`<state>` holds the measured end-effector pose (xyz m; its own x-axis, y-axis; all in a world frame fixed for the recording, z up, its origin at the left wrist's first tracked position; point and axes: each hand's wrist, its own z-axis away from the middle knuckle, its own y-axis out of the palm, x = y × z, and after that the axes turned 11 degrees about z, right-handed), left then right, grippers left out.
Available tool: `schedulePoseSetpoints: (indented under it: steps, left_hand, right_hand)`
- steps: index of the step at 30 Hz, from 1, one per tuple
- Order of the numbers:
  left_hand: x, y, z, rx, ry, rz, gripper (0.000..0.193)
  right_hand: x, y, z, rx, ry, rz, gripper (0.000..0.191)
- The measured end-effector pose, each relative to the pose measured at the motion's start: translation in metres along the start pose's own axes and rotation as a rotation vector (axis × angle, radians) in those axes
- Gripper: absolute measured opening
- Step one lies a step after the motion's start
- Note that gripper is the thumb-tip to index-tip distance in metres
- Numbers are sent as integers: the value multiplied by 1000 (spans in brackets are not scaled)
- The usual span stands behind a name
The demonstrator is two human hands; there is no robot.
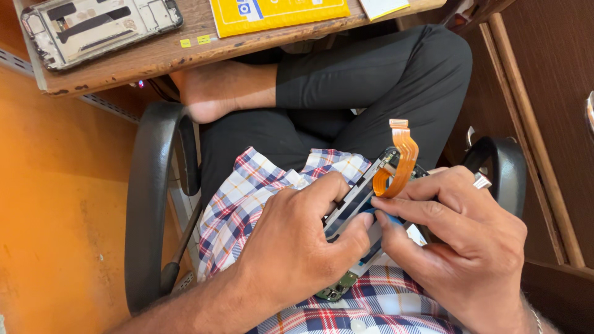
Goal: The person handles a disassembled smartphone, peeling off protective films from the internal frame and ribbon cables. They carefully align and press down the components while seated at a cluttered workbench.
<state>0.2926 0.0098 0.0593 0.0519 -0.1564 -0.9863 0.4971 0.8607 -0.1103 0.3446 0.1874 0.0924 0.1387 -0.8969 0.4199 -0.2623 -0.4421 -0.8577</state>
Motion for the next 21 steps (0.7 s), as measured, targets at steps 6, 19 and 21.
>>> schedulePoseSetpoints:
  steps: [6,19,21]
  left_hand:
    - [2,1,3,-9,42,14,21]
    - [1,0,5,3,39,35,21]
    - [1,1,4,-2,52,33,20]
  right_hand:
    - [0,1,1,4,18,-15,27]
    - [-1,2,-3,-10,-57,13,24]
    - [-2,3,-2,-11,-50,12,24]
